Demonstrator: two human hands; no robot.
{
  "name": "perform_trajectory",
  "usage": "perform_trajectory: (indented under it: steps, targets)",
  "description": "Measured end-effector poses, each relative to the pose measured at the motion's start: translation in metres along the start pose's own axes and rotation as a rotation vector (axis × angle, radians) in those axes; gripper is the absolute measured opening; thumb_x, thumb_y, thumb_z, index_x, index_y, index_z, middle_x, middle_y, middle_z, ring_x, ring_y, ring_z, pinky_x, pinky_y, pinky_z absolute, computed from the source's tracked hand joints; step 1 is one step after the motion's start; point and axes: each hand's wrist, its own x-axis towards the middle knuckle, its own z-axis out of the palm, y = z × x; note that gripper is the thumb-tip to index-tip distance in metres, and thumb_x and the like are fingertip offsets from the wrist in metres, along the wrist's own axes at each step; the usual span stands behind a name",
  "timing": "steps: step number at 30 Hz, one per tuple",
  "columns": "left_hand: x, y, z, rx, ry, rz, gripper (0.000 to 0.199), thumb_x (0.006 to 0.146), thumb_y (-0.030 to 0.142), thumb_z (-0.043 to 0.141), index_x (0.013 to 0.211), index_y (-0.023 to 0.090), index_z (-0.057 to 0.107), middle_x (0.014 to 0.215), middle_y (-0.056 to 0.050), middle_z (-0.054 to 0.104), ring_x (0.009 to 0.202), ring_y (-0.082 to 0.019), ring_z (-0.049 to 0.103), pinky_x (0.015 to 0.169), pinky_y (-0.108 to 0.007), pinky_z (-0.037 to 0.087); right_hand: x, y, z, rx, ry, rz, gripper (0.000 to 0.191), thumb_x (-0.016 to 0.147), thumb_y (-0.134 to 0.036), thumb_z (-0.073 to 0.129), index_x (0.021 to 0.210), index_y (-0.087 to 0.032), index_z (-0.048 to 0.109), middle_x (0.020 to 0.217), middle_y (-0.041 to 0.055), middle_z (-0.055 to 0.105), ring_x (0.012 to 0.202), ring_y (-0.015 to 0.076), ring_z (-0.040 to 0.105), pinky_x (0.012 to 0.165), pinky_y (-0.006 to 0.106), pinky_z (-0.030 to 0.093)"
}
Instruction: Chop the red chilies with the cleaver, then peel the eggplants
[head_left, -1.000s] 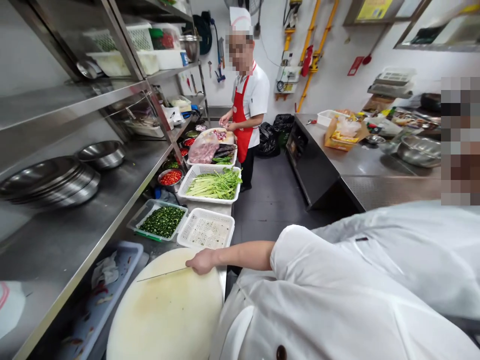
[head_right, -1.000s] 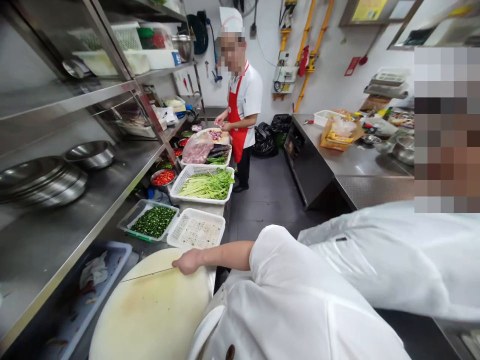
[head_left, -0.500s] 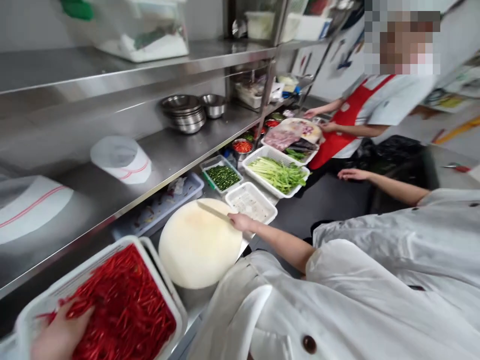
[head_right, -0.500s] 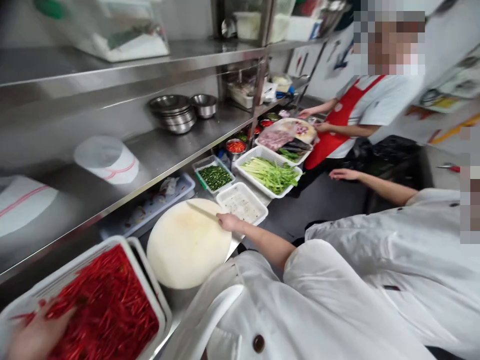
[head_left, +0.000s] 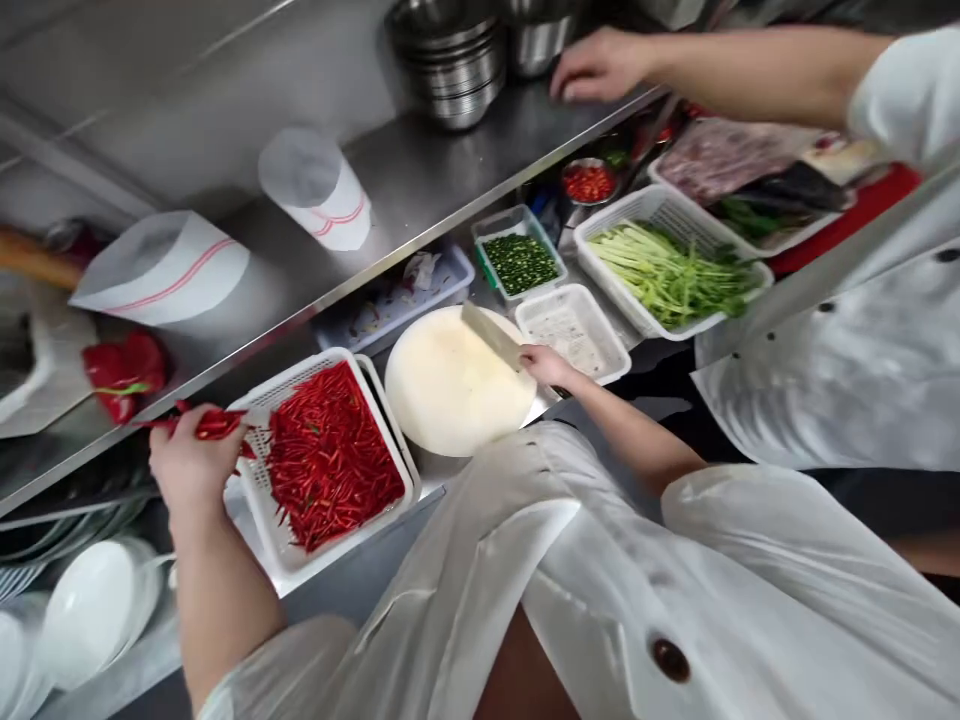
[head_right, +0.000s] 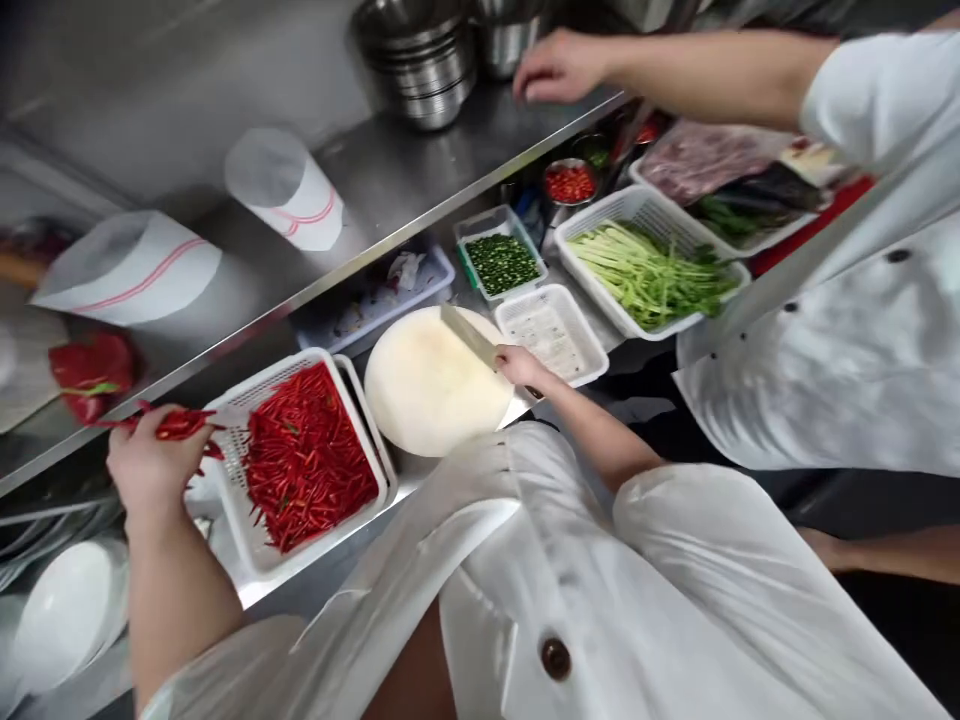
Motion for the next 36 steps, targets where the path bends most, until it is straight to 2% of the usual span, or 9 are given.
perform_trajectory:
  steps: [3, 6, 8, 12, 16, 20, 28, 32, 36]
  targets:
    - [0.006, 0.038, -0.028, -0.056, 0.073, 0.155, 0.065, 0.083, 0.064, 0.07, 0.136, 0.027, 0.076, 0.115, -0.004, 0.063, 0.109, -0.026, 0.064, 0.118, -0.048, 0.054, -0.013, 0.012, 0.005, 0.296, -0.079, 0.119, 0.019, 0.098, -0.038, 0.068, 0.088, -0.023, 0.06, 0.058, -0.0045, 0.056, 0.045, 0.0129, 0.048, 0.049, 0.023, 0.036]
    - [-0.004, 0.095, -0.022, -0.153, 0.003, 0.27, 0.055, 0.09, 0.053, 0.075, 0.136, 0.024, 0.075, 0.116, -0.004, 0.062, 0.113, -0.024, 0.063, 0.119, -0.045, 0.052, -0.04, 0.018, 0.011, 0.536, -0.153, 0.24, 0.034, 0.092, -0.051, 0.075, 0.091, -0.026, 0.052, 0.058, -0.0085, 0.051, 0.04, 0.0101, 0.042, 0.042, 0.022, 0.034]
    - [-0.02, 0.146, 0.011, -0.24, -0.13, 0.341, 0.052, 0.09, 0.043, 0.079, 0.137, 0.022, 0.074, 0.121, -0.006, 0.06, 0.119, -0.026, 0.062, 0.119, -0.043, 0.051, -0.057, 0.021, 0.015, 0.596, -0.175, 0.278, 0.041, 0.089, -0.055, 0.078, 0.092, -0.027, 0.049, 0.06, -0.0097, 0.05, 0.042, 0.0094, 0.043, 0.04, 0.022, 0.035]
    - [-0.058, 0.246, 0.119, -0.413, -0.43, 0.412, 0.054, 0.09, 0.027, 0.082, 0.142, 0.015, 0.071, 0.138, -0.013, 0.056, 0.126, -0.029, 0.063, 0.12, -0.041, 0.049, -0.074, 0.029, 0.021, 0.577, -0.239, 0.317, 0.045, 0.087, -0.058, 0.079, 0.096, -0.027, 0.047, 0.061, -0.0112, 0.048, 0.043, 0.0098, 0.043, 0.039, 0.022, 0.038]
    - [-0.093, 0.306, 0.197, -0.448, -0.616, 0.413, 0.054, 0.094, 0.021, 0.078, 0.148, 0.017, 0.069, 0.146, -0.017, 0.053, 0.122, -0.03, 0.066, 0.113, -0.043, 0.052, -0.074, 0.036, 0.019, 0.503, -0.289, 0.306, 0.044, 0.09, -0.06, 0.075, 0.096, -0.027, 0.047, 0.06, -0.0108, 0.048, 0.043, 0.0102, 0.043, 0.039, 0.023, 0.039]
    - [-0.109, 0.314, 0.217, -0.432, -0.636, 0.469, 0.068, 0.094, 0.027, 0.08, 0.16, 0.023, 0.062, 0.16, -0.019, 0.046, 0.133, -0.037, 0.06, 0.114, -0.049, 0.051, -0.07, 0.041, 0.011, 0.426, -0.288, 0.249, 0.04, 0.092, -0.059, 0.071, 0.095, -0.027, 0.048, 0.06, -0.01, 0.05, 0.042, 0.0107, 0.045, 0.039, 0.023, 0.038]
    - [-0.107, 0.28, 0.198, -0.345, -0.652, 0.547, 0.076, 0.096, 0.049, 0.079, 0.167, 0.043, 0.053, 0.179, -0.005, 0.034, 0.155, -0.046, 0.037, 0.117, -0.058, 0.052, -0.062, 0.039, -0.005, 0.274, -0.254, 0.266, 0.032, 0.095, -0.057, 0.062, 0.098, -0.028, 0.049, 0.057, -0.0097, 0.049, 0.04, 0.0131, 0.047, 0.04, 0.023, 0.038]
    - [-0.105, 0.262, 0.194, -0.415, -0.549, 0.491, 0.08, 0.095, 0.062, 0.077, 0.168, 0.036, 0.053, 0.175, -0.009, 0.043, 0.155, -0.043, 0.04, 0.125, -0.056, 0.046, -0.056, 0.029, -0.015, 0.152, -0.215, 0.22, 0.025, 0.1, -0.051, 0.055, 0.095, -0.028, 0.049, 0.054, -0.0085, 0.05, 0.041, 0.0156, 0.051, 0.044, 0.024, 0.04]
    - [-0.074, 0.258, 0.198, -0.513, -0.484, 0.527, 0.073, 0.099, 0.06, 0.071, 0.16, 0.022, 0.061, 0.167, -0.015, 0.053, 0.157, -0.034, 0.043, 0.135, -0.05, 0.035, -0.052, 0.016, -0.018, 0.047, -0.12, 0.154, 0.025, 0.104, -0.05, 0.052, 0.094, -0.027, 0.053, 0.057, -0.005, 0.053, 0.049, 0.0181, 0.055, 0.052, 0.026, 0.045]
